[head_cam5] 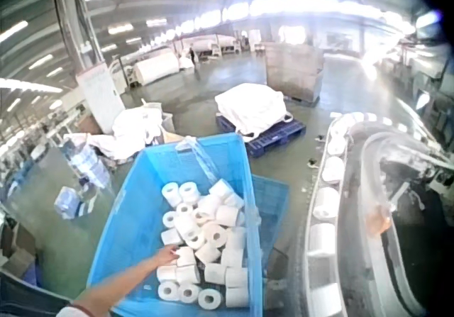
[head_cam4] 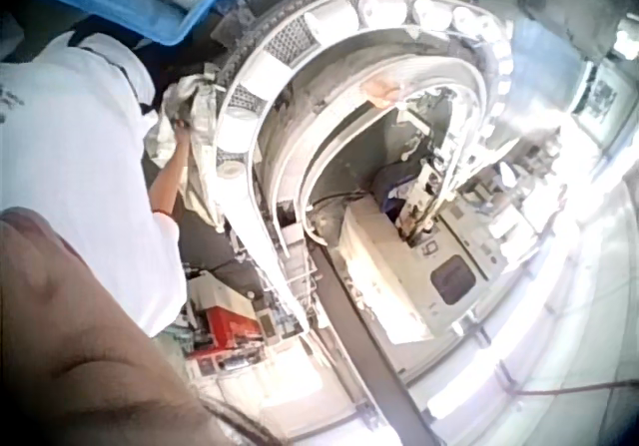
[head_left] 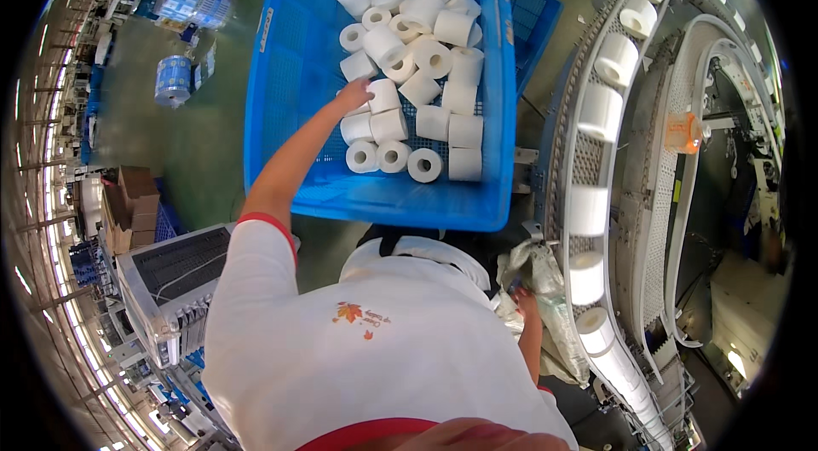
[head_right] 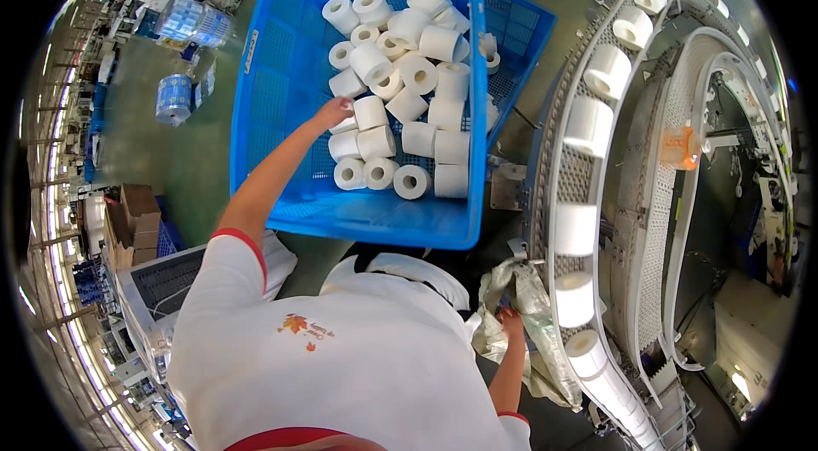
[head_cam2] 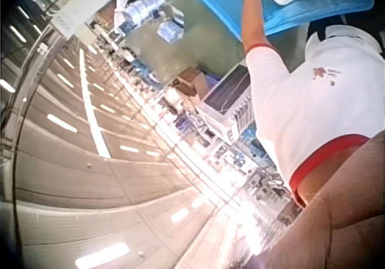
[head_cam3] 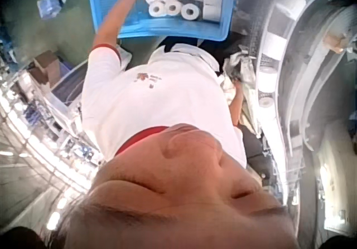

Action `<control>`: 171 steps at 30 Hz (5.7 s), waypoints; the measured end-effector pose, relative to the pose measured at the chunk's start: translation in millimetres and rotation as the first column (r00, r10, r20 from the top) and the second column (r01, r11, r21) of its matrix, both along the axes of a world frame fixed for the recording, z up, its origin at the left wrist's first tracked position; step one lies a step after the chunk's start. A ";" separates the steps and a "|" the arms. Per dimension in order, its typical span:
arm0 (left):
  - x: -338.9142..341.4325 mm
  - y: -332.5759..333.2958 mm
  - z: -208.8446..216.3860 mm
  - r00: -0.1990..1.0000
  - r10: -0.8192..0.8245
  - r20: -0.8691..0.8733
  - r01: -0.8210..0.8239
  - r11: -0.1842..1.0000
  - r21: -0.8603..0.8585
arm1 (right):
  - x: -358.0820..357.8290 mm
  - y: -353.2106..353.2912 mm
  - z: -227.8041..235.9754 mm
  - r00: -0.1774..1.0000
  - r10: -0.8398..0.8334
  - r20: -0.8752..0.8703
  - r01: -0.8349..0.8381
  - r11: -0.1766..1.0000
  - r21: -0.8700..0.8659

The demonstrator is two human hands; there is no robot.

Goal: The person unloads rolls of toilet paper from a large blue crate and places them onto a curved conveyor belt by hand, first removing a plastic bag of packaged rolls.

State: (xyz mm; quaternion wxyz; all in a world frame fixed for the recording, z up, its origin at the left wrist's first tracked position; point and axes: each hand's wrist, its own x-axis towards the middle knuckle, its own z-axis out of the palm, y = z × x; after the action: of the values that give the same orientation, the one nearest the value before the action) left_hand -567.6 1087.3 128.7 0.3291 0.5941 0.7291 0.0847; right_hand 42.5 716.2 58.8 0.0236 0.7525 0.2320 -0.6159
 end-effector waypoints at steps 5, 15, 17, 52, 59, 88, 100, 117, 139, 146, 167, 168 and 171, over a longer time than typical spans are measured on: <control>-28.5 1.1 -123.6 0.953 0.239 -0.186 -0.284 0.919 -0.274 | -29.2 -50.7 20.4 0.973 0.169 0.156 -0.216 0.904 0.368; 0.3 36.3 -166.9 0.821 -0.338 -0.460 0.261 0.939 -0.225 | -125.5 -43.3 132.9 0.910 -0.382 -0.161 0.390 0.921 0.020; -0.2 28.2 -141.1 0.829 -0.310 -0.465 0.297 0.949 -0.103 | -135.9 -17.6 129.5 0.966 -0.258 -0.035 0.257 0.966 -0.010; 114.0 -38.9 188.2 0.377 -0.270 0.886 0.425 0.900 0.094 | -207.1 231.4 333.1 0.921 0.352 -0.167 0.145 0.087 0.986; 174.3 -42.1 248.2 0.358 -0.597 0.718 0.647 0.713 0.270 | -192.4 219.1 343.2 0.763 0.338 -0.551 0.422 0.387 0.820; 166.2 -92.5 314.5 0.491 -0.827 -0.274 0.785 0.283 0.552 | -226.0 262.4 325.1 0.774 0.630 -0.056 -0.017 0.109 0.994; 62.2 -44.2 17.7 0.818 -0.540 0.197 0.561 0.825 -0.067 | -232.8 240.8 265.6 0.800 0.328 0.503 -0.537 0.016 0.843; -16.1 151.9 -74.7 0.939 0.116 -0.324 -0.119 0.993 0.010 | -248.7 238.5 249.9 0.733 0.198 0.651 -0.675 0.099 0.731; 155.6 17.3 211.6 -0.022 0.630 0.777 0.515 0.673 -0.531 | -232.7 281.8 321.4 0.965 0.044 0.259 -0.253 -0.105 0.962; 209.7 -19.7 229.0 0.293 0.495 0.818 0.427 0.698 -0.575 | -207.2 279.2 350.8 0.815 0.136 0.563 -0.526 -0.232 0.818; 217.9 -55.8 211.4 0.217 0.403 0.889 0.296 0.841 -0.453 | -42.1 218.2 175.5 0.685 -0.691 -0.230 0.344 0.029 0.938; 217.0 -55.7 211.3 0.215 0.404 0.889 0.285 0.845 -0.453 | -45.2 224.3 168.2 0.686 -0.682 -0.251 0.363 0.022 0.932; 209.2 -51.7 206.1 0.221 0.410 0.885 0.256 0.851 -0.458 | -53.1 243.2 134.3 0.654 -0.654 -0.381 0.478 -0.033 0.878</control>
State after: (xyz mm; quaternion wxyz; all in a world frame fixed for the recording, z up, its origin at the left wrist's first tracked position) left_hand -358.4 1035.6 334.8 0.8496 0.2570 0.3843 0.2538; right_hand -10.6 959.4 193.0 -0.6630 0.6750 0.2147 -0.2424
